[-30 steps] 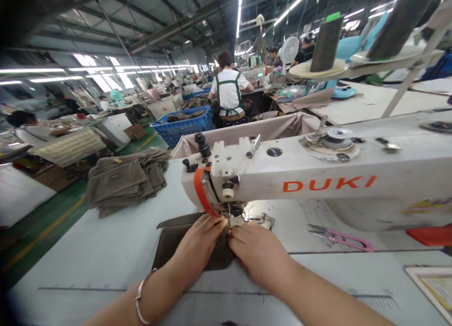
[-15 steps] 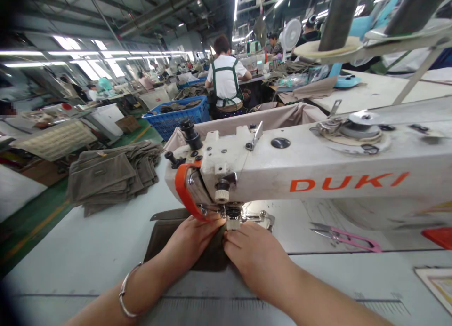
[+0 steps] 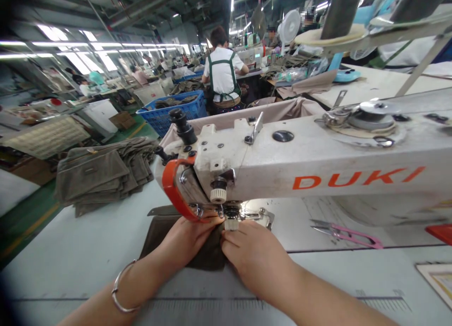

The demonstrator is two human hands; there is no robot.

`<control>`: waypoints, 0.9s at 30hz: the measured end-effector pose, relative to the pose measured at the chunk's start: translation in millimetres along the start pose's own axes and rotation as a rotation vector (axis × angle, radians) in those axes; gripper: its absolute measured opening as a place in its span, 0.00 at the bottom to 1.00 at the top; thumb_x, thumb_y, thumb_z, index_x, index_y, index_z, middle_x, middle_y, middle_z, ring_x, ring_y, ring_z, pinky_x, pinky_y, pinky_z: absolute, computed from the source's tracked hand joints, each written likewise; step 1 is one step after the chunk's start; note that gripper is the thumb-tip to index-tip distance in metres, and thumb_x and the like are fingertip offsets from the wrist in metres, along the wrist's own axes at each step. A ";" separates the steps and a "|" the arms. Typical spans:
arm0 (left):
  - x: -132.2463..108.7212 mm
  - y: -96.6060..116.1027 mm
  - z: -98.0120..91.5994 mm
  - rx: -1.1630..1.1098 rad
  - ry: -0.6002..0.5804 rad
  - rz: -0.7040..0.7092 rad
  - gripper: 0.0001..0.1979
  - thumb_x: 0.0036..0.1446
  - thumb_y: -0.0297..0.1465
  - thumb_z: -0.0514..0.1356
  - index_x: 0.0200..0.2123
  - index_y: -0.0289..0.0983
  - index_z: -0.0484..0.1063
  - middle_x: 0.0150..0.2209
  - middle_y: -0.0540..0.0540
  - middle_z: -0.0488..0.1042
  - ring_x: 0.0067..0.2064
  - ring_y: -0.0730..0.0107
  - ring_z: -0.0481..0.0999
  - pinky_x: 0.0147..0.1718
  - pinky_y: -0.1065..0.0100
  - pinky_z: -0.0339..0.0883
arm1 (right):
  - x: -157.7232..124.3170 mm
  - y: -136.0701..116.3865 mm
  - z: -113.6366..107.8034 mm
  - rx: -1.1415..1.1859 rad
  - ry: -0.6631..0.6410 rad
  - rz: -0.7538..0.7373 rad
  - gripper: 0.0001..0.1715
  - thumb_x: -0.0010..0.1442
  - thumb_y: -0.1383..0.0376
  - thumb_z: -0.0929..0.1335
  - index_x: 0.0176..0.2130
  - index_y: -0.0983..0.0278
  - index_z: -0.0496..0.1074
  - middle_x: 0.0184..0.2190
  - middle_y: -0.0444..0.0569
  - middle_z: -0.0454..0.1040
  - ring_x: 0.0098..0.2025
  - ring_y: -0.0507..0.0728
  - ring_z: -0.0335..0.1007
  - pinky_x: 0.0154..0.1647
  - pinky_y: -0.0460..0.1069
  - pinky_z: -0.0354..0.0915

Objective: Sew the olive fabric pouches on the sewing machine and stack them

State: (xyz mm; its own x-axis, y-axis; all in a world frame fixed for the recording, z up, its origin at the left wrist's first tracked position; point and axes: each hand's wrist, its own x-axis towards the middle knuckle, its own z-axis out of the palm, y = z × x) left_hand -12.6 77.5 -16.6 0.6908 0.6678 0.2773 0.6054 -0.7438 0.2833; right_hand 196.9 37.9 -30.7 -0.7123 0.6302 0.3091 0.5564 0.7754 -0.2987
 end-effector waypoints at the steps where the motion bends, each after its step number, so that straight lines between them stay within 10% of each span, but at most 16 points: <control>1: -0.1 0.7 1.1 -0.010 0.000 -0.014 0.13 0.62 0.23 0.56 0.48 0.38 0.73 0.48 0.46 0.76 0.50 0.64 0.74 0.54 0.60 0.68 | 0.1 0.1 -0.9 0.005 0.000 0.002 0.15 0.63 0.74 0.60 0.45 0.67 0.72 0.45 0.51 0.74 0.50 0.59 0.68 0.53 0.56 0.65; 14: -0.3 -6.9 5.2 -0.041 -0.009 -0.026 0.13 0.62 0.24 0.56 0.49 0.39 0.73 0.49 0.46 0.76 0.51 0.64 0.73 0.55 0.61 0.66 | 2.1 0.0 5.0 0.010 -0.020 0.002 0.14 0.63 0.74 0.61 0.44 0.67 0.72 0.45 0.53 0.74 0.49 0.60 0.68 0.49 0.55 0.65; 23: -15.4 27.5 -27.3 -0.018 -0.190 0.018 0.30 0.56 0.44 0.63 0.58 0.37 0.65 0.59 0.41 0.68 0.60 0.56 0.65 0.60 0.54 0.62 | -21.2 15.8 -73.7 0.152 -0.172 0.177 0.24 0.57 0.77 0.65 0.48 0.54 0.69 0.46 0.44 0.71 0.51 0.58 0.62 0.53 0.56 0.58; 27: -28.7 39.0 -21.5 -0.044 -0.150 0.039 0.21 0.61 0.31 0.59 0.57 0.36 0.66 0.57 0.42 0.70 0.59 0.61 0.67 0.59 0.57 0.64 | -21.8 35.6 -59.9 0.085 -0.070 0.333 0.14 0.56 0.75 0.68 0.41 0.59 0.69 0.39 0.46 0.70 0.43 0.57 0.66 0.44 0.52 0.62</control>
State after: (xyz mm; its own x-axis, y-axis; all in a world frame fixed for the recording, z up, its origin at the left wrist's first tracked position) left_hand -17.3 30.0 6.2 0.7669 0.6241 0.1496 0.5610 -0.7651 0.3159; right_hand 257.9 54.2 6.0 -0.5266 0.8416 0.1202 0.7277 0.5194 -0.4479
